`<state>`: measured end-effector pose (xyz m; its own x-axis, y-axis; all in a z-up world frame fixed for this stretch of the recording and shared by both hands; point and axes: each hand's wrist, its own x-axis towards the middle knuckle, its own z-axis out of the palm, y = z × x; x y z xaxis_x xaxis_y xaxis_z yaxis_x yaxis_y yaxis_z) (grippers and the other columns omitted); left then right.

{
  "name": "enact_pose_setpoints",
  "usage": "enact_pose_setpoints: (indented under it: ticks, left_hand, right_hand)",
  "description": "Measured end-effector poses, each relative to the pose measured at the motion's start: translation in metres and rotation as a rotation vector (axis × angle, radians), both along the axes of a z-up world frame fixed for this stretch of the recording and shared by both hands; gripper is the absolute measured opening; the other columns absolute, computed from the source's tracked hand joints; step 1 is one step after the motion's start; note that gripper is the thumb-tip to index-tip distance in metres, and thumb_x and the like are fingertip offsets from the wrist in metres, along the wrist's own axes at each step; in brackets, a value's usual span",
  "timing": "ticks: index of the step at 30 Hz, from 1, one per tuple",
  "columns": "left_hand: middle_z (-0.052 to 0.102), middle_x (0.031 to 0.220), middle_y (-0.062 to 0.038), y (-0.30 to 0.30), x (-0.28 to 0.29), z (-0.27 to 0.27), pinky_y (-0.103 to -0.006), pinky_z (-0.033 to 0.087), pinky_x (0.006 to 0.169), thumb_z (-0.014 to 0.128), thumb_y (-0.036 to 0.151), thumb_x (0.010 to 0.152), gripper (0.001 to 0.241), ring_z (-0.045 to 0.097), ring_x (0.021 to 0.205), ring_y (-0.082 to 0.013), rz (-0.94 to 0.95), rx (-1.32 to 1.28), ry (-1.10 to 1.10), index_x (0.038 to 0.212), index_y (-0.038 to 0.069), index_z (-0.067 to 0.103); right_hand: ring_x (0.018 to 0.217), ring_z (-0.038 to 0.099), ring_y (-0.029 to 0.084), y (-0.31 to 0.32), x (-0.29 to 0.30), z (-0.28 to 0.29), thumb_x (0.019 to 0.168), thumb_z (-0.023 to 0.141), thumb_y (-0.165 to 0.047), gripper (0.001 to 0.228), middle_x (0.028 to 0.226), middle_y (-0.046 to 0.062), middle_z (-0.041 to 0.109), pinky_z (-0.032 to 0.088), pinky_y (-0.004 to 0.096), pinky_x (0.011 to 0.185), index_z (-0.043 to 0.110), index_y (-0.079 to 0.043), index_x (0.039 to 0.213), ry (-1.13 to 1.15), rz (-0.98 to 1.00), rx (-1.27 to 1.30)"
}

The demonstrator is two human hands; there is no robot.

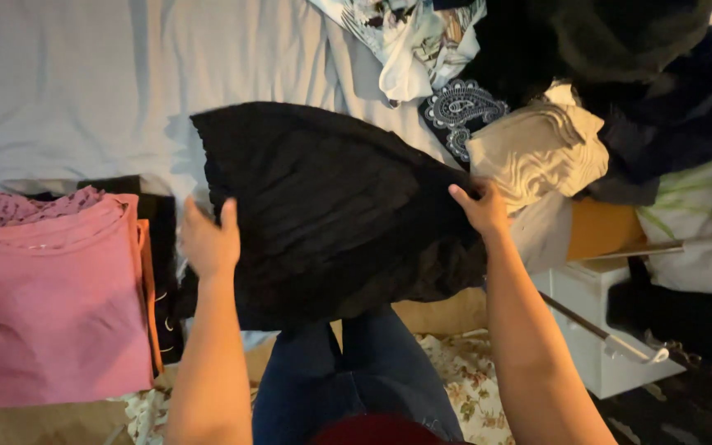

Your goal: The person folds a black garment and a dark blue shirt on a bed. They smooth and fold each item into a neat rectangle and place them on a growing stack of folded clothes.

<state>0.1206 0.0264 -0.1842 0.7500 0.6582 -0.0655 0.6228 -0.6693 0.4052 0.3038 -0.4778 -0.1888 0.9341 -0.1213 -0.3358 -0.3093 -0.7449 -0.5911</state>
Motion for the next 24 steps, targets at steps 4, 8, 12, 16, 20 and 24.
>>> enact_pose_setpoints:
  ticks: [4,8,12,16,20,24]
  left_hand:
    - [0.052,0.138,-0.034,0.001,0.050,-0.002,-0.0597,0.040,0.100,0.075,0.066,0.092,0.096,0.050,0.125,-0.0518,0.105,-0.175,0.124,0.149,-0.003,0.043]
    - [0.058,0.139,-0.022,-0.004,0.080,0.012,-0.0637,0.039,0.100,0.076,0.073,0.080,0.098,0.054,0.127,-0.0447,0.169,-0.261,0.297,0.145,0.005,0.047]
    - [0.066,0.131,-0.016,0.008,0.069,-0.026,-0.0594,0.040,0.103,0.082,0.060,0.075,0.089,0.060,0.121,-0.0401,0.315,-0.398,0.293,0.139,0.006,0.053]
    - [0.066,0.130,-0.024,0.030,0.045,-0.066,-0.0538,0.047,0.102,0.082,0.059,0.083,0.075,0.060,0.123,-0.0439,0.272,-0.424,0.331,0.128,0.002,0.067]
    - [0.069,0.129,-0.024,0.041,0.040,-0.084,-0.0503,0.048,0.102,0.074,0.059,0.089,0.070,0.064,0.121,-0.0423,0.230,-0.516,0.140,0.127,0.000,0.069]
    - [0.066,0.132,-0.025,0.026,0.052,-0.023,-0.0507,0.047,0.105,0.072,0.065,0.087,0.077,0.060,0.126,-0.0433,0.185,-0.437,0.213,0.130,0.001,0.067]
  right_hand:
    - [0.109,0.072,0.027,0.009,-0.003,0.040,0.080,0.081,-0.059,0.077,0.118,0.016,0.075,0.054,0.038,0.096,0.069,-0.001,0.130,0.278,-0.010,-0.189]
    - [0.112,0.068,0.022,-0.004,-0.010,0.039,0.083,0.083,-0.047,0.069,0.121,0.015,0.073,0.052,0.038,0.099,0.067,-0.001,0.131,0.289,0.016,0.048]
    - [0.114,0.062,0.026,-0.025,-0.024,0.007,0.080,0.088,-0.038,0.064,0.121,0.020,0.069,0.049,0.039,0.100,0.066,0.002,0.124,0.193,0.031,0.144]
    - [0.118,0.063,0.026,-0.008,-0.033,0.028,0.077,0.085,-0.040,0.067,0.123,0.013,0.069,0.047,0.042,0.103,0.063,-0.004,0.130,0.005,0.142,0.062]
    - [0.125,0.056,0.032,0.003,-0.048,0.046,0.084,0.081,-0.042,0.062,0.129,0.011,0.065,0.033,0.058,0.103,0.064,-0.012,0.135,-0.207,0.275,-0.358]
    - [0.133,0.053,0.025,0.011,-0.061,0.046,0.091,0.078,-0.042,0.041,0.138,0.001,0.064,0.037,0.053,0.111,0.065,-0.020,0.123,-0.301,0.285,-0.393]
